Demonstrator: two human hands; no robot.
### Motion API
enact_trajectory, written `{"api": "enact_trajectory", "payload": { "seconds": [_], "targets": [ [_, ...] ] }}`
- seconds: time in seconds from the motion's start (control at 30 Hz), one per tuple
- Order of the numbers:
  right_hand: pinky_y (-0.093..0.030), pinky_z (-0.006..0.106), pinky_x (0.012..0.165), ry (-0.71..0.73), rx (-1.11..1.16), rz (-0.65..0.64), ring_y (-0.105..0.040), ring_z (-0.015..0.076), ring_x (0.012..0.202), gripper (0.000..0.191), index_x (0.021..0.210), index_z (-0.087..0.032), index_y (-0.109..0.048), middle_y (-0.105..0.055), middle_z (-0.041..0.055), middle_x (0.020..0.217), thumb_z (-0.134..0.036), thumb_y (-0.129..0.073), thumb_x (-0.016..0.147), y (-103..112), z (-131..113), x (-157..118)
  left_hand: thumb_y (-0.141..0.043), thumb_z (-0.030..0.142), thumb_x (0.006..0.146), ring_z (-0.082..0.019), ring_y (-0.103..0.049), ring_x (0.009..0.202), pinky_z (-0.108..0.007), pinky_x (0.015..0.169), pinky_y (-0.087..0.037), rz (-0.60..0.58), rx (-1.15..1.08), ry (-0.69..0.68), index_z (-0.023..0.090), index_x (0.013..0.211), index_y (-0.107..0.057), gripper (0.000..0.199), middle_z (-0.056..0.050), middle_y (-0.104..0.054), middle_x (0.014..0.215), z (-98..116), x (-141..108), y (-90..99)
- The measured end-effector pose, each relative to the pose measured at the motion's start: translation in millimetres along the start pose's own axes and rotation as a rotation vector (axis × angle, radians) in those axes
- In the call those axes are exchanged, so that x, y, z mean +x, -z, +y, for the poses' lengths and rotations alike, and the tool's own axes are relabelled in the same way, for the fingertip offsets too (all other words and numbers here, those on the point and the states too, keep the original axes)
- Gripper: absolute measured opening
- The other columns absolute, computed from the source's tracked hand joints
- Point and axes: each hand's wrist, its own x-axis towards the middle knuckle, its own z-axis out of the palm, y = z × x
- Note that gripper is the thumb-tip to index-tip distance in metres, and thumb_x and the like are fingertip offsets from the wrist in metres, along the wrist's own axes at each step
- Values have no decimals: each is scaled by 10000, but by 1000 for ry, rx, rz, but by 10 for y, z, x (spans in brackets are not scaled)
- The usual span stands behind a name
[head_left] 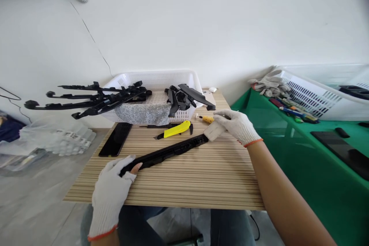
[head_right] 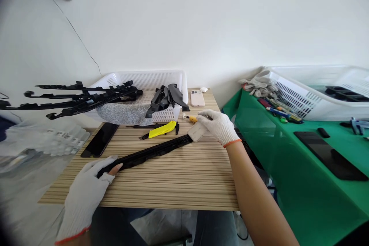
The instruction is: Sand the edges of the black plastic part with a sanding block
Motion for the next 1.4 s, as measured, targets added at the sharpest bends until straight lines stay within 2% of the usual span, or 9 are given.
{"api": "enact_trajectory", "payload": {
  "seconds": [0.2, 0.5, 0.6, 0.7, 0.83, 1.07, 1.17, 1.3, 1.4],
  "targets": [
    [-525, 363, 861, 85, 131, -104, -668, 233, 994, 345, 1002, -254, -776, -746, 29, 1067, -490, -599, 823, -121, -2, -12, -596, 577, 774, -262, -648, 1041, -375, 927, -513, -86, -99, -163, 279, 999, -765, 410, -57, -691, 1153, -97, 223, 14],
    [-513, 353, 897, 292, 61, -661, -685, 229, 945, 257, 966, -299, -788, -761, -12, 1008, -459, -653, 817, -482, -267, -244, -631, 738, 694, -268, -667, 1025, -389, 968, -517, -152, -269, -302, 255, 969, -771, 573, -78, -724, 1078, -139, 190, 25],
    [-508, 336, 870, 338, 78, -673, -684, 214, 911, 237, 936, -296, -785, -761, -14, 973, -450, -649, 818, -533, -327, -297, -646, 743, 678, -271, -664, 1036, -396, 981, -512, -172, -277, -304, 253, 973, -771, 585, -79, -726, 1080, -138, 200, 28],
    [-506, 335, 867, 224, 234, -546, -673, 217, 893, 249, 881, -256, -782, -755, 9, 923, -456, -722, 744, -559, -301, -259, -629, 751, 688, -273, -656, 1048, -400, 983, -507, -158, -263, -289, 251, 973, -771, 593, -82, -721, 1084, -132, 187, 28],
    [-532, 311, 786, 57, 462, -369, -656, 189, 865, 501, 1112, -160, -716, -722, 78, 1039, -550, -591, 822, -559, -231, -154, -602, 755, 707, -269, -663, 1029, -398, 974, -507, -120, -222, -266, 262, 994, -767, 594, -81, -714, 1090, -118, 148, 24],
    [-446, 189, 493, -10, 486, -936, -511, 77, 595, 629, 1239, -181, -655, -658, 24, 904, -475, -759, 692, -475, -207, -204, -585, 730, 735, -267, -665, 1016, -385, 957, -515, -82, -178, -257, 273, 990, -768, 554, -69, -719, 1070, -78, 121, 27],
    [-460, 178, 512, -25, 500, -881, -527, 78, 647, 630, 1261, -179, -642, -644, 38, 977, -466, -752, 711, -527, -209, -248, -586, 725, 735, -275, -661, 1029, -399, 964, -509, -63, -172, -240, 273, 982, -766, 546, -66, -719, 1081, -70, 112, 23],
    [-458, 180, 514, -31, 547, -1029, -544, 96, 688, 654, 1243, -173, -660, -645, 55, 1000, -460, -796, 671, -606, -191, -262, -600, 723, 722, -285, -661, 1028, -404, 936, -521, -53, -169, -228, 280, 977, -768, 538, -62, -721, 1076, -75, 101, 8],
    [-459, 191, 534, -36, 567, -910, -538, 102, 710, 654, 1262, -186, -648, -642, 61, 1042, -456, -791, 683, -622, -178, -254, -594, 714, 736, -281, -661, 1019, -400, 925, -524, -33, -160, -235, 286, 971, -768, 518, -57, -724, 1065, -83, 96, -10]
  ]
}}
